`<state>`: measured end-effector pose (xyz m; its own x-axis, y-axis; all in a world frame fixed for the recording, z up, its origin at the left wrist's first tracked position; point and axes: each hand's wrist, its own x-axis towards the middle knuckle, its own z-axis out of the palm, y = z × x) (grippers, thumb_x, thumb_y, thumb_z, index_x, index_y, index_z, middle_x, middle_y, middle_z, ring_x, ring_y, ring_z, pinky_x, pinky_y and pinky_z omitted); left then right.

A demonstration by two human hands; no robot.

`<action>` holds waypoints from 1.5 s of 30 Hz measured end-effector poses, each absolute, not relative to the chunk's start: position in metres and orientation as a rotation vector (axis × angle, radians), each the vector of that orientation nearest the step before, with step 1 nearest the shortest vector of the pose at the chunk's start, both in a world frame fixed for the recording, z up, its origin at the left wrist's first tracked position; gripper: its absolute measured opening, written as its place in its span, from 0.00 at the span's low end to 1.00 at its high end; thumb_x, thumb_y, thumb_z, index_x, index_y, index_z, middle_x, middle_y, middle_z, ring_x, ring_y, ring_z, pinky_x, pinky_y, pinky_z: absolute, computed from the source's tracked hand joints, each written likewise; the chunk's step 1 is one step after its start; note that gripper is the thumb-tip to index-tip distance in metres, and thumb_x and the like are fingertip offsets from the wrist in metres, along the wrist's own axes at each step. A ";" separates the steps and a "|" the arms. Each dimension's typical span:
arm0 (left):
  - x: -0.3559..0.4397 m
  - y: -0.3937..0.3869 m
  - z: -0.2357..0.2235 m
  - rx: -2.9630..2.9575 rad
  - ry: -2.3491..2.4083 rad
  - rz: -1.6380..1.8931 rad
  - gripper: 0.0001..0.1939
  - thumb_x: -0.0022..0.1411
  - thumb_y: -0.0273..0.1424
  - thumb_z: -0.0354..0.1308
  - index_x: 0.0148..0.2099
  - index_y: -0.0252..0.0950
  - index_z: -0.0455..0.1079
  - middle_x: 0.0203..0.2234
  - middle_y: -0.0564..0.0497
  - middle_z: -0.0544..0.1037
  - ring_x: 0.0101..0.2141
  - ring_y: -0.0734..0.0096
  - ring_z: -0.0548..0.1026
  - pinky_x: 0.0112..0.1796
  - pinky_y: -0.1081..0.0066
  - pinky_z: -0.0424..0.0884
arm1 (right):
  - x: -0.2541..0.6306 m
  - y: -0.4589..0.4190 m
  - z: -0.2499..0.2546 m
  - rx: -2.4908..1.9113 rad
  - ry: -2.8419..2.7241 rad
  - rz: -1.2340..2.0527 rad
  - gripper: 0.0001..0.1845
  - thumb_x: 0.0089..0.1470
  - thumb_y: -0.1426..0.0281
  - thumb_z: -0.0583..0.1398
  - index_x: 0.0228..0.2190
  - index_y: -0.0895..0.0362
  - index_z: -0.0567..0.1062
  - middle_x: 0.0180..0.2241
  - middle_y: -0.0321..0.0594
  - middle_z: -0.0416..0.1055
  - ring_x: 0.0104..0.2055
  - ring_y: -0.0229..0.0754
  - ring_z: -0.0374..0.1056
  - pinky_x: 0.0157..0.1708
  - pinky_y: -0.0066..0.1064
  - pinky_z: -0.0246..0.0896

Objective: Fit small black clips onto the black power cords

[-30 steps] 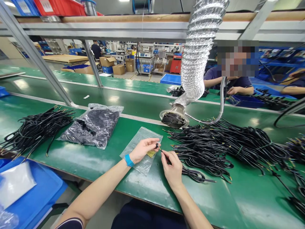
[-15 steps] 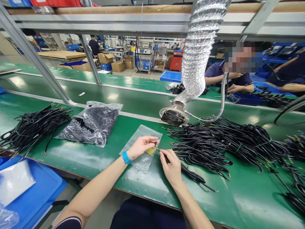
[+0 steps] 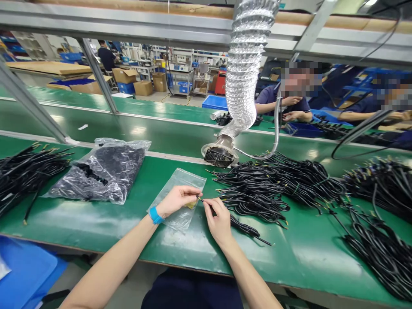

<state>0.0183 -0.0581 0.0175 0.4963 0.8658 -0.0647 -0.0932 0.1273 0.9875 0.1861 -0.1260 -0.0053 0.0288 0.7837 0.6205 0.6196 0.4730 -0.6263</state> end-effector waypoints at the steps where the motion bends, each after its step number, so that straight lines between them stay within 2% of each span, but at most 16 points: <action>1: 0.019 -0.059 0.018 1.271 0.797 0.792 0.18 0.50 0.35 0.69 0.43 0.32 0.78 0.41 0.42 0.82 0.41 0.61 0.78 0.45 0.63 0.72 | 0.186 -0.126 -0.006 -1.217 -1.670 0.193 0.11 0.64 0.70 0.54 0.35 0.56 0.76 0.31 0.41 0.73 0.33 0.39 0.70 0.33 0.30 0.66; 5: 0.024 -0.065 0.019 1.305 0.833 0.777 0.18 0.50 0.35 0.69 0.43 0.33 0.79 0.39 0.43 0.82 0.37 0.63 0.78 0.41 0.66 0.73 | 0.187 -0.126 -0.008 -1.240 -1.678 0.172 0.11 0.64 0.71 0.54 0.34 0.57 0.76 0.31 0.42 0.73 0.33 0.40 0.70 0.34 0.30 0.65; 10: 0.026 -0.067 0.016 1.298 0.800 0.801 0.17 0.52 0.38 0.67 0.43 0.33 0.80 0.41 0.44 0.79 0.33 0.68 0.77 0.37 0.68 0.73 | 0.190 -0.124 -0.013 -1.346 -1.674 0.103 0.16 0.66 0.69 0.52 0.31 0.56 0.76 0.27 0.39 0.72 0.29 0.39 0.68 0.31 0.29 0.61; 14: 0.026 -0.066 0.013 1.364 0.794 0.782 0.17 0.55 0.36 0.65 0.45 0.34 0.80 0.33 0.46 0.78 0.31 0.69 0.75 0.36 0.69 0.73 | 0.191 -0.124 -0.016 -1.370 -1.676 0.097 0.17 0.66 0.68 0.51 0.30 0.56 0.75 0.26 0.39 0.71 0.28 0.39 0.67 0.30 0.29 0.60; 20: 0.029 -0.072 0.012 1.695 0.838 0.956 0.09 0.59 0.31 0.61 0.41 0.38 0.81 0.35 0.46 0.79 0.39 0.64 0.75 0.43 0.66 0.70 | 0.192 -0.124 -0.015 -1.350 -1.692 0.219 0.19 0.66 0.66 0.50 0.26 0.55 0.74 0.23 0.37 0.71 0.26 0.39 0.68 0.29 0.29 0.60; 25: 0.035 -0.082 0.013 1.879 0.765 0.992 0.12 0.65 0.31 0.55 0.44 0.42 0.80 0.35 0.47 0.79 0.38 0.66 0.75 0.42 0.67 0.71 | 0.191 -0.123 -0.014 -1.345 -1.644 0.285 0.21 0.65 0.67 0.50 0.22 0.55 0.71 0.21 0.36 0.71 0.25 0.38 0.68 0.28 0.28 0.61; 29: 0.038 -0.084 0.012 1.927 0.783 1.001 0.13 0.64 0.29 0.54 0.44 0.41 0.79 0.36 0.47 0.79 0.38 0.66 0.76 0.43 0.67 0.71 | 0.188 -0.123 -0.012 -1.350 -1.613 0.263 0.22 0.65 0.67 0.49 0.21 0.55 0.71 0.20 0.36 0.69 0.24 0.38 0.67 0.25 0.27 0.60; 33: 0.038 -0.081 0.011 1.831 0.903 0.994 0.13 0.60 0.29 0.57 0.46 0.39 0.78 0.36 0.47 0.80 0.39 0.65 0.76 0.43 0.66 0.71 | 0.187 -0.128 -0.013 -1.357 -1.600 0.225 0.18 0.65 0.67 0.51 0.30 0.55 0.77 0.26 0.38 0.74 0.28 0.39 0.70 0.29 0.28 0.65; 36: 0.037 -0.081 0.011 1.698 0.953 0.978 0.21 0.57 0.30 0.59 0.54 0.37 0.72 0.34 0.48 0.78 0.36 0.67 0.76 0.42 0.67 0.72 | 0.189 -0.135 -0.015 -1.346 -1.589 0.184 0.13 0.65 0.67 0.53 0.38 0.55 0.77 0.31 0.40 0.76 0.32 0.40 0.72 0.34 0.30 0.68; 40: 0.035 -0.083 0.009 1.744 0.937 0.900 0.23 0.56 0.29 0.58 0.56 0.37 0.70 0.33 0.51 0.78 0.35 0.69 0.75 0.43 0.68 0.71 | 0.194 -0.140 -0.018 -1.328 -1.693 0.122 0.15 0.65 0.70 0.51 0.35 0.55 0.77 0.28 0.40 0.75 0.30 0.40 0.71 0.30 0.29 0.65; 45: 0.033 -0.089 0.003 1.933 0.859 0.889 0.23 0.60 0.28 0.54 0.58 0.41 0.69 0.37 0.50 0.79 0.38 0.68 0.76 0.46 0.66 0.71 | 0.199 -0.139 -0.017 -1.336 -1.826 0.092 0.19 0.66 0.70 0.49 0.29 0.56 0.75 0.22 0.37 0.69 0.24 0.38 0.67 0.24 0.28 0.58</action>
